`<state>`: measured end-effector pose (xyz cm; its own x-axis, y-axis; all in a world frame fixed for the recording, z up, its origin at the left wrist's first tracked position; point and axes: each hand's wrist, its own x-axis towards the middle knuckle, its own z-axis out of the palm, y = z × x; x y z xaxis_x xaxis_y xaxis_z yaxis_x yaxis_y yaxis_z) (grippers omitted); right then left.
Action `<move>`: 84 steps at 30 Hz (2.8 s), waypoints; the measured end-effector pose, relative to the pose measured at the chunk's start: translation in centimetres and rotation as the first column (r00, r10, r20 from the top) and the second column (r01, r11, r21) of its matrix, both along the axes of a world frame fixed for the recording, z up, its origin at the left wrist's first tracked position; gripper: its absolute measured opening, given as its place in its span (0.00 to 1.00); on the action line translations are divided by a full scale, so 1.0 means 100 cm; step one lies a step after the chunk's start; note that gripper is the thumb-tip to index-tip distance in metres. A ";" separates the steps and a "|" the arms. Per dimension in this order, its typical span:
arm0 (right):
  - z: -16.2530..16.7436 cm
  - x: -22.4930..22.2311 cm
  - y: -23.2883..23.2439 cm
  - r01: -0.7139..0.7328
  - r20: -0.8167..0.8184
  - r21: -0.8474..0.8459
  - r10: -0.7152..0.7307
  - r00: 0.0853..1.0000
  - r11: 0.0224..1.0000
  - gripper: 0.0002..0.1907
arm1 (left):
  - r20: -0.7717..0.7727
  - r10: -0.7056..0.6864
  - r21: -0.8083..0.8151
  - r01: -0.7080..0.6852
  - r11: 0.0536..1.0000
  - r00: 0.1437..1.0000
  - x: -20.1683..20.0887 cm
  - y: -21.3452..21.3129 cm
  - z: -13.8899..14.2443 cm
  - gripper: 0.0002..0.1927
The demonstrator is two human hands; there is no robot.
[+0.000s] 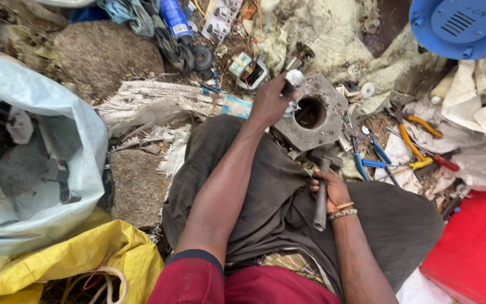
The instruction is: The person disassembles a small electrical motor component using a hammer, screwdriver, and pliers. They remove parts, separate wires, and place components on the ground.
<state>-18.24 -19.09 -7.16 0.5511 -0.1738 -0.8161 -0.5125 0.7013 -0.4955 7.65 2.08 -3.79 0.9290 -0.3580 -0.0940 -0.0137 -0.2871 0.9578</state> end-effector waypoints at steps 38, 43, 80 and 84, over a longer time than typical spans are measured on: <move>0.224 0.145 0.079 -0.523 -0.244 -0.839 0.753 0.611 0.153 0.22 | -0.049 -0.081 -0.048 0.079 0.996 0.995 -0.003 -0.003 -0.017 0.28; 0.263 0.124 0.073 -0.251 -0.029 -0.929 0.623 0.782 0.273 0.22 | 0.134 -0.037 -0.039 0.042 0.998 0.990 -0.003 0.004 -0.011 0.33; 0.232 0.147 0.070 -0.362 -0.053 -0.907 0.793 0.606 0.216 0.18 | 0.199 -0.072 -0.039 0.081 0.996 0.977 0.004 0.006 -0.003 0.32; 0.216 0.129 0.064 -0.509 -0.252 -0.843 0.705 0.663 0.177 0.20 | 0.203 -0.107 0.003 0.109 0.994 0.973 0.006 0.008 0.003 0.28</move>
<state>-5.35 -12.73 14.42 0.9023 -0.2021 -0.3809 -0.4239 -0.5772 -0.6980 8.29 2.91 -3.46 0.8842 -0.4573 0.0950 -0.2379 -0.2660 0.9342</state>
